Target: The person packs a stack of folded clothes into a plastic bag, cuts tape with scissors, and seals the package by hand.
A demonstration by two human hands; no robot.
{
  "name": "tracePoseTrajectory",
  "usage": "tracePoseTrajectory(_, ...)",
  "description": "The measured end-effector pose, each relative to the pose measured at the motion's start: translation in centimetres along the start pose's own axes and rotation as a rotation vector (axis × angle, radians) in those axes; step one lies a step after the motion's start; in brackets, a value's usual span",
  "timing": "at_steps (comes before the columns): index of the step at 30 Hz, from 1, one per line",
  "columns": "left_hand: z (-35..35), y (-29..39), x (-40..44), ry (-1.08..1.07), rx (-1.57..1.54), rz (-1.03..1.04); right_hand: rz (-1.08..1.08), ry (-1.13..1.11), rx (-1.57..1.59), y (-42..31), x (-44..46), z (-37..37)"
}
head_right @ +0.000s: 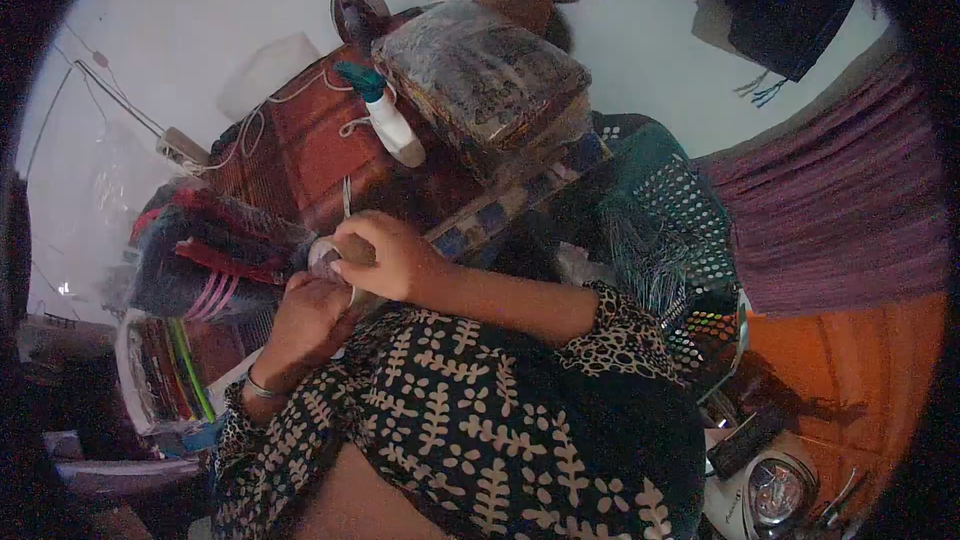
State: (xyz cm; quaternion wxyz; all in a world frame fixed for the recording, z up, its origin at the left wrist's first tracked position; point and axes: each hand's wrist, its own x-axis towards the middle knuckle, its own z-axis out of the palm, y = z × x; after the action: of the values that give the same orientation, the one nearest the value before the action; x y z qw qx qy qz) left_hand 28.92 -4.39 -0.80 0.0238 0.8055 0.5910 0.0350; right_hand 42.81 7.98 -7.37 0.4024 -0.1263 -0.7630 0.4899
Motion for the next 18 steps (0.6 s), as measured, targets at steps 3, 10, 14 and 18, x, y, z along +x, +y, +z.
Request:
tracePoseTrajectory(3, 0.4, 0.0, -0.2, 0.001, -0.013, -0.010, -0.017, 0.010, 0.044, 0.4, -0.2, 0.3)
tracePoseTrajectory(10, 0.0, 0.0, -0.8, 0.052, -0.025, 0.022, -0.032, -0.064, 0.065, 0.4, 0.4, 0.0)
tracePoseTrajectory(14, 0.3, -0.1, -1.2, 0.008, -0.124, -0.036, -0.041, -0.049, 0.120, 0.0, 0.8, 0.1)
tracePoseTrajectory(18, 0.5, -0.2, -1.7, 0.059, -0.105, -0.042, -0.026, -0.171, 0.109, -0.1, 1.2, -0.4)
